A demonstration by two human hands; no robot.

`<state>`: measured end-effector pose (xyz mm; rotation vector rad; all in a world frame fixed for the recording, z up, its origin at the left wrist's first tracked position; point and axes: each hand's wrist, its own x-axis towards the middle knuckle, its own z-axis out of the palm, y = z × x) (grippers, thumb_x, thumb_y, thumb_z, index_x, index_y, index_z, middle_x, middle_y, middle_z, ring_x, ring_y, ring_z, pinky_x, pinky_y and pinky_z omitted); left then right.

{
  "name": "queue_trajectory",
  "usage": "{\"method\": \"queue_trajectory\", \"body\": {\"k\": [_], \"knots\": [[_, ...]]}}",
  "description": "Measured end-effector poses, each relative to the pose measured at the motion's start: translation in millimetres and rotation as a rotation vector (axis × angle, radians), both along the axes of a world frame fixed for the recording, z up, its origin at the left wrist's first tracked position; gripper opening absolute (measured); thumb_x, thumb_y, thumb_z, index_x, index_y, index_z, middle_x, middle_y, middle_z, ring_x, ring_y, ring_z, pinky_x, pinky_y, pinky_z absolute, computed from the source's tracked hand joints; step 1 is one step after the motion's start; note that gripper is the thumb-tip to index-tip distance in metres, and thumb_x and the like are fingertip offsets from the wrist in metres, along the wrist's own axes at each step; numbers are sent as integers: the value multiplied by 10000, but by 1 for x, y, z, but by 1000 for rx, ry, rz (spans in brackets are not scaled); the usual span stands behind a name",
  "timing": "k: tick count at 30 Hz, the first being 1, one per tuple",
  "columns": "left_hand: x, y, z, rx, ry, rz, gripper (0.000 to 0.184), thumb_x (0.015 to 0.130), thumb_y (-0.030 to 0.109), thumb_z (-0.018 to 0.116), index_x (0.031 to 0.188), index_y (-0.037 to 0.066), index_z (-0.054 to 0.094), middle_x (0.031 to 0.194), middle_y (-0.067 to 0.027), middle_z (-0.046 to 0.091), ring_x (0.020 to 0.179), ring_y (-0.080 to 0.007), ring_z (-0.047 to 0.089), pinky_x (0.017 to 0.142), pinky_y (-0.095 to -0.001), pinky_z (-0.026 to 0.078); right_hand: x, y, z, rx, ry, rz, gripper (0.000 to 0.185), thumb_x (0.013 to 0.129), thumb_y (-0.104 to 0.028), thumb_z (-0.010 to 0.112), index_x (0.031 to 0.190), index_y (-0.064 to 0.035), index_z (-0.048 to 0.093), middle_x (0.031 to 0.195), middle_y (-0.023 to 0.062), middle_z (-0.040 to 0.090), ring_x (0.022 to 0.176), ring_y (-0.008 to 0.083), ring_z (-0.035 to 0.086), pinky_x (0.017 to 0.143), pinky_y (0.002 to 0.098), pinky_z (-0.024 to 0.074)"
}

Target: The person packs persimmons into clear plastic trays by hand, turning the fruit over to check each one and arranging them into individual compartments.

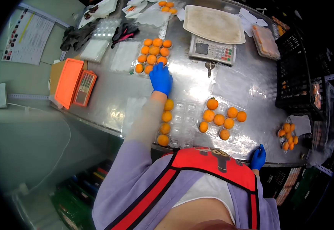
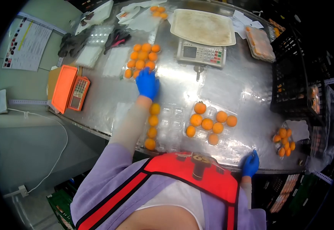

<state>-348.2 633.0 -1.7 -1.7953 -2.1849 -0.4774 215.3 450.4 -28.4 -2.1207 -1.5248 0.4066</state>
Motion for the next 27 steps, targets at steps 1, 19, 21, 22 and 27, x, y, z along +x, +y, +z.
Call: {"method": "queue_trajectory", "body": {"k": [1,19,21,22,27], "knots": [[-4,7,-1,-41,84,17,336,691,225,653,1000,99,615,1100,-82,512,1001,-299,479,803,-445,387,1,-1,-1,2,6,-2,314,870,-121,515,1153,-3,585,1119,153,622,1023,252,596,891,315,447],[-12,50,-2,-270,355,42,153,769,136,553,818,146,697,1005,-24,563,972,-212,502,767,-394,360,-1,-1,4,-44,4,-6,331,869,-124,524,1176,-9,570,1133,155,611,1035,258,587,905,325,444],[-10,39,-2,-249,368,11,148,763,130,554,813,139,692,992,-29,567,958,-213,509,769,-391,364,-1,-1,4,-41,-5,6,333,869,-125,523,1179,-12,568,1135,153,610,1036,257,586,905,325,444],[-8,32,-2,-227,381,-20,142,757,124,555,808,132,687,978,-34,571,945,-214,516,772,-388,369,-1,-1,4,-48,-17,4,333,870,-126,522,1180,-14,568,1135,151,610,1035,255,587,904,324,444],[8,-24,0,-80,155,-246,103,703,98,565,784,84,629,839,-57,584,809,-245,555,692,-385,400,-4,-1,9,-65,32,-23,330,870,-127,521,1177,-16,570,1130,145,613,1035,249,584,904,321,443]]}}
